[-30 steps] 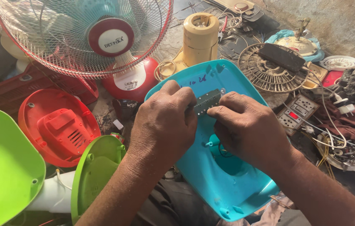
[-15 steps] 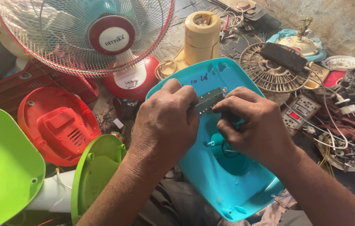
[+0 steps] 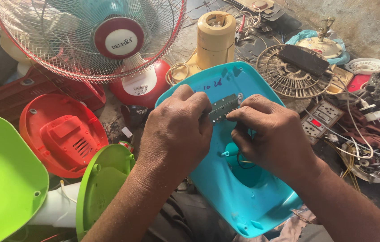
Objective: The person repairs an electric fan on a cluttered work surface. They handle the fan's blue plastic housing, strip and twist electrical wires by hand and with pliers, and work on a component mounted inside the housing, repositioning the housing repeatedly as they work.
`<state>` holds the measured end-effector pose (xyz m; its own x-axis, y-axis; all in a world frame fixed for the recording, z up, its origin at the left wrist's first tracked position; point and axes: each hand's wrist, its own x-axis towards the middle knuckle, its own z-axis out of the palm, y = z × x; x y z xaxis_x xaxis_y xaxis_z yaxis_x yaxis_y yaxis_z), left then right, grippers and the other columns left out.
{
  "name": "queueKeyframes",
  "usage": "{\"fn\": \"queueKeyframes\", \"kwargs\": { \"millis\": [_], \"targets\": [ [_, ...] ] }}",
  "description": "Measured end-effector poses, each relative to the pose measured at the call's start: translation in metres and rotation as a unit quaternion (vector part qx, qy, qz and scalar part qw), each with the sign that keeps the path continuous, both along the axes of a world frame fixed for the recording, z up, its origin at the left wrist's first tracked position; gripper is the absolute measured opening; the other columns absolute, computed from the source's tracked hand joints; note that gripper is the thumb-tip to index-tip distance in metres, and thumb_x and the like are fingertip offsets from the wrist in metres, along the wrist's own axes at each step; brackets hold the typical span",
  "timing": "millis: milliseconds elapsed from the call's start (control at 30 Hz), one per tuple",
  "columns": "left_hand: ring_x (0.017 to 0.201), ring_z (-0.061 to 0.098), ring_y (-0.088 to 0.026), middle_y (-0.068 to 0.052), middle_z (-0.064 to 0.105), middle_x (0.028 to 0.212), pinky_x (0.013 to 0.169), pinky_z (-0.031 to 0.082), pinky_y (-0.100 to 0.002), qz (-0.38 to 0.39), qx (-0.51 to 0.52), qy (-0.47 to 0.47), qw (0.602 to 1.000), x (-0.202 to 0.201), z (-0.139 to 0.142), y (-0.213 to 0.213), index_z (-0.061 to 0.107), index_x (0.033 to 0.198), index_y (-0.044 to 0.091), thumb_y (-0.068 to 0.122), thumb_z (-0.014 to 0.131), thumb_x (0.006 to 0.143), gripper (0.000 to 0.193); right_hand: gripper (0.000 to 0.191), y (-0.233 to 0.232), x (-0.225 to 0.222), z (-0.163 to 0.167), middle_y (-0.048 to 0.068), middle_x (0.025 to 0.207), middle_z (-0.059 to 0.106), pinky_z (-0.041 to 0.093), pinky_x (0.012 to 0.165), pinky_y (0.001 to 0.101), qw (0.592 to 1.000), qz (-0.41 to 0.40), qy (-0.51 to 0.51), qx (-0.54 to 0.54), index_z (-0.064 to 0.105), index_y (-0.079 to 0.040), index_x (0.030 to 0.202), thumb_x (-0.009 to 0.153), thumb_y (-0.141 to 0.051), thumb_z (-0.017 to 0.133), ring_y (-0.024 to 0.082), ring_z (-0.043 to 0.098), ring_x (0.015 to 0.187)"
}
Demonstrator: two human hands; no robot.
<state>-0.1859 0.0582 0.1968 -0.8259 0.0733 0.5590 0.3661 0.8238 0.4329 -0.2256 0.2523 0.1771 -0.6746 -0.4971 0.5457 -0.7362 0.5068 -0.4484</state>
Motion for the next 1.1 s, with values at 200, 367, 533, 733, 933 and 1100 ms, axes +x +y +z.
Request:
{"fn": "queueKeyframes", "kwargs": {
  "millis": [200, 367, 533, 733, 933, 1100],
  "targets": [
    [0.083, 0.067, -0.037, -0.014, 0.062, 0.088, 0.072, 0.053, -0.05, -0.001, 0.0, 0.003, 1.0, -0.001, 0.0, 0.0, 0.065, 0.089, 0.007, 0.011, 0.069, 0.084, 0.008, 0.036, 0.0, 0.001, 0.0, 0.011, 0.107, 0.07, 0.058, 0.085, 0.0411, 0.986, 0.013, 0.151, 0.067, 0.072, -0.008, 0.104, 0.069, -0.007, 0.081, 0.031, 0.071, 0.099],
    [0.083, 0.067, -0.037, -0.014, 0.062, 0.089, 0.072, 0.053, -0.051, 0.002, -0.003, 0.002, 1.0, -0.001, -0.001, -0.001, 0.065, 0.09, 0.007, 0.01, 0.069, 0.085, 0.007, 0.035, -0.002, 0.001, 0.0, 0.011, 0.106, 0.071, 0.058, 0.081, 0.0413, 0.985, 0.007, 0.148, 0.091, 0.073, -0.007, 0.104, 0.07, -0.007, 0.08, 0.031, 0.07, 0.095],
    [0.084, 0.067, -0.037, -0.015, 0.062, 0.09, 0.072, 0.052, -0.051, 0.01, -0.001, -0.004, 1.0, -0.001, -0.003, -0.002, 0.066, 0.092, 0.008, 0.01, 0.068, 0.085, 0.007, 0.035, -0.007, 0.003, 0.002, 0.012, 0.103, 0.07, 0.058, 0.078, 0.0409, 0.986, 0.005, 0.148, 0.082, 0.071, -0.006, 0.108, 0.073, -0.005, 0.078, 0.031, 0.071, 0.092],
    [0.085, 0.067, -0.037, -0.015, 0.061, 0.088, 0.075, 0.052, -0.051, -0.006, 0.005, 0.009, 1.0, -0.002, -0.005, -0.006, 0.064, 0.091, 0.006, 0.009, 0.068, 0.084, 0.009, 0.034, -0.01, 0.002, 0.004, 0.008, 0.094, 0.069, 0.06, 0.069, 0.0349, 0.999, 0.008, 0.039, 0.025, 0.067, -0.008, 0.103, 0.072, -0.001, 0.079, 0.024, 0.073, 0.08],
    [0.085, 0.066, -0.038, -0.015, 0.061, 0.088, 0.075, 0.052, -0.051, -0.016, 0.013, 0.007, 1.0, -0.003, -0.005, -0.008, 0.063, 0.091, 0.006, 0.008, 0.068, 0.084, 0.009, 0.033, -0.01, -0.001, 0.003, 0.009, 0.097, 0.069, 0.06, 0.07, 0.0349, 0.999, 0.01, 0.043, 0.024, 0.068, -0.007, 0.102, 0.071, -0.002, 0.08, 0.024, 0.073, 0.081],
    [0.091, 0.065, -0.035, -0.013, 0.062, 0.093, 0.076, 0.052, -0.048, -0.035, -0.013, 0.043, 0.998, 0.0, 0.0, -0.009, 0.07, 0.097, 0.01, 0.016, 0.072, 0.086, 0.013, 0.028, -0.006, -0.003, 0.0, 0.008, 0.098, 0.069, 0.061, 0.074, 0.029, 0.999, 0.001, -0.029, -0.039, 0.069, -0.005, 0.105, 0.078, 0.002, 0.074, 0.016, 0.073, 0.083]
  ]
}}
